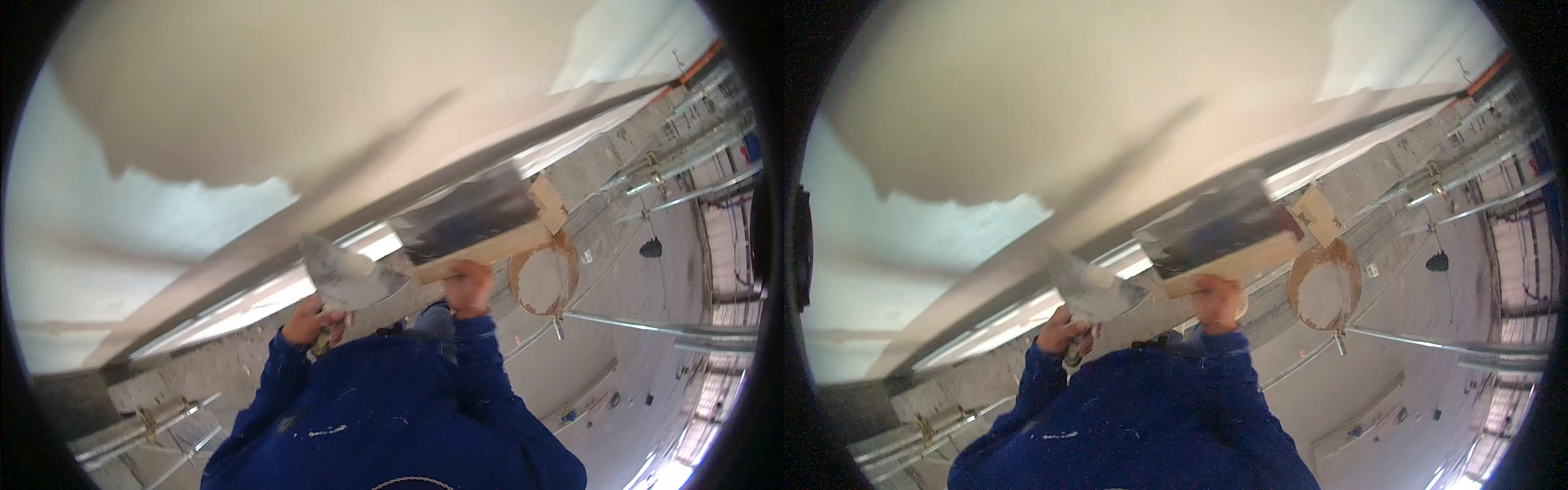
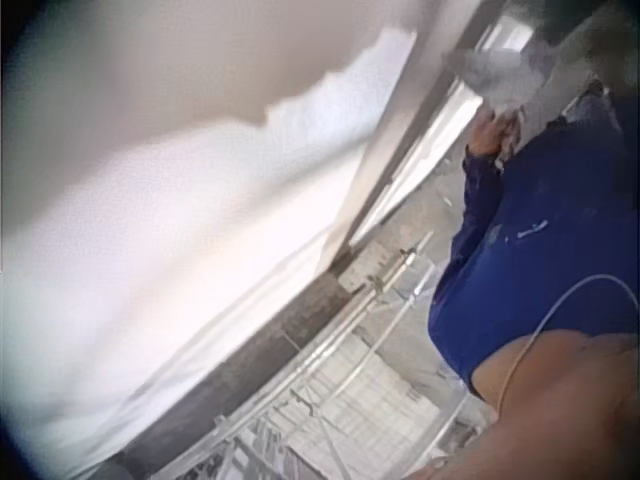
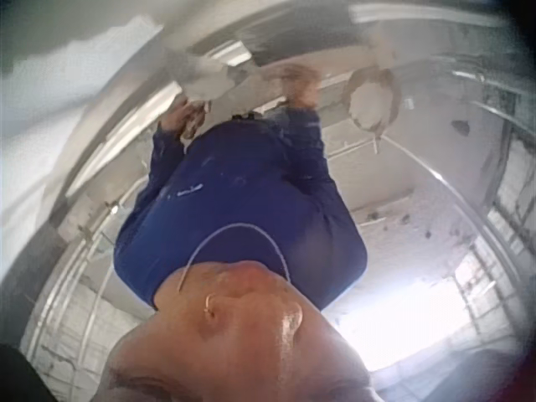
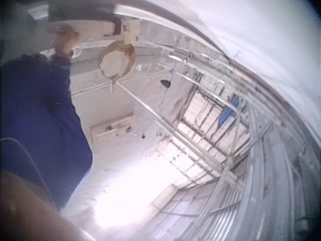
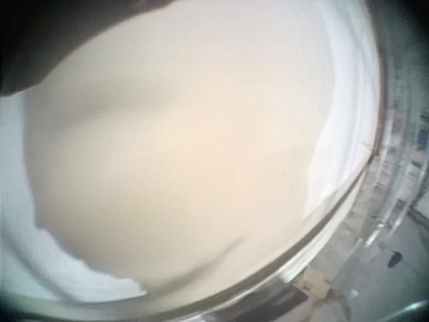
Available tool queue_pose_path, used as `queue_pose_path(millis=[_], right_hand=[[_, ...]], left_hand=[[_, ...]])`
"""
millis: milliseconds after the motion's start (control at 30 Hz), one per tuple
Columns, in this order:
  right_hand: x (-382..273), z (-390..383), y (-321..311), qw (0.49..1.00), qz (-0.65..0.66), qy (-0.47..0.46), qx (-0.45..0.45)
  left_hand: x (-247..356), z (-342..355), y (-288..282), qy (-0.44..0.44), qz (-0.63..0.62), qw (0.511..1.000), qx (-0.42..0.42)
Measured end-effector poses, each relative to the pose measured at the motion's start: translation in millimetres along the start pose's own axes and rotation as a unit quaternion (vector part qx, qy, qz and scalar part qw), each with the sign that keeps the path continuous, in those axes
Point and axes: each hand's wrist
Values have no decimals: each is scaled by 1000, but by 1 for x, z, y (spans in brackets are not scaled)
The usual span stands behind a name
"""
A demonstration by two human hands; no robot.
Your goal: The person applies plaster to a wall using a trowel and a hawk. They scoop plaster from the hawk and spread it onto the wall surface in smooth, sweeping motions. The person periodically scrapes excess plaster from the trowel back onto the hawk to maintain a clean tool.
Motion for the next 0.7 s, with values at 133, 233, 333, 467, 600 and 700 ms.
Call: queue_pose_path(millis=[133, 233, 333, 467, 600, 700], right_hand=[[-75, 8, -21, 845, 517, 105, 83], [-74, -3, -31, 872, 485, 36, 54], [-80, -14, -29, 799, 586, 109, 80], [-59, -35, -38, 964, 164, 182, -108], [-52, -34, -28, 931, 280, 232, -23], [-79, -23, -26, 843, 418, 333, 56]], left_hand=[[1, 20, 14, 2, 10, 999, -43], [6, 36, 25, 7, 41, 995, -88], [7, 47, 29, 20, 60, 990, -124], [19, 48, 36, 45, 60, 986, -150], [44, 48, 41, 102, 197, 973, -63], [49, 65, 35, 278, 391, 878, 5]])
Point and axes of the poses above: each hand's wrist, its own z-axis towards the middle knuckle, its own y-axis out of the palm, x = y × z, and after that the axes turned 2 degrees about -x, right-handed
